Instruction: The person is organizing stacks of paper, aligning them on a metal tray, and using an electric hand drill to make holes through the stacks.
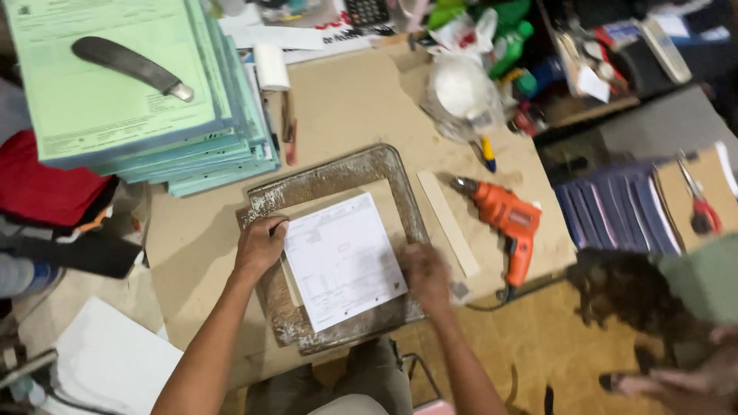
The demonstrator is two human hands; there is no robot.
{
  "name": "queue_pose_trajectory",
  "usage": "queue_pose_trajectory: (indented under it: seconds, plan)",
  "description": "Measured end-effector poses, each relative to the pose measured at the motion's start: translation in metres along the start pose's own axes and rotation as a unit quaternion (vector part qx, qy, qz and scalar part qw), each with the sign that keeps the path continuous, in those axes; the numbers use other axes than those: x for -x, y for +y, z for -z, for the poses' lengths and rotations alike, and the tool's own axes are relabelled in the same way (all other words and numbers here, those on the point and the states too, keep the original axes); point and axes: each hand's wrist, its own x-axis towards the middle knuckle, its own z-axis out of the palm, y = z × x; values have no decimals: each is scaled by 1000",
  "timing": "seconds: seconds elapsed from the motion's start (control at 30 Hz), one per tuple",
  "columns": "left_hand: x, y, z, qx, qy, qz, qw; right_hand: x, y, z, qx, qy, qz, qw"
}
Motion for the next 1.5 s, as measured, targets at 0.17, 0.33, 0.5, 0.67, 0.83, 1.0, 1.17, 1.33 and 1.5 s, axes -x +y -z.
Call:
queue_pose_trajectory:
  seconds: [0.17,0.33,0.5,0.67,0.83,1.0,1.17,1.33,1.5]
  plan:
    - [75,51,12,64,73,82,992,-94,106,62,320,140,-21,937]
    - [130,88,-15,103,67,255,959,-103,70,82,208,14,-75,975]
    - [130,62,-66,101,95,292,946,-100,123,65,128,-50,83,987]
    - [120,28,-86,102,117,219,963,-54,32,89,127,-52,-84,987]
    - [120,31,-85,123,115,222,960,-33,41,41,22,-77,-72,994]
    - [116,22,-86,126,110,182,969,-39,50,-8,97,-48,71,992]
    - [122,37,-77,118,80,242,960,-26,-18,-2,143,-190,-17,971]
    - [112,17,-79,128,76,186,971,-48,-1,-4,70,-168,8,983]
    - [129,3,-73,208,43,193,958,-79,47,-6,83,-190,-49,977]
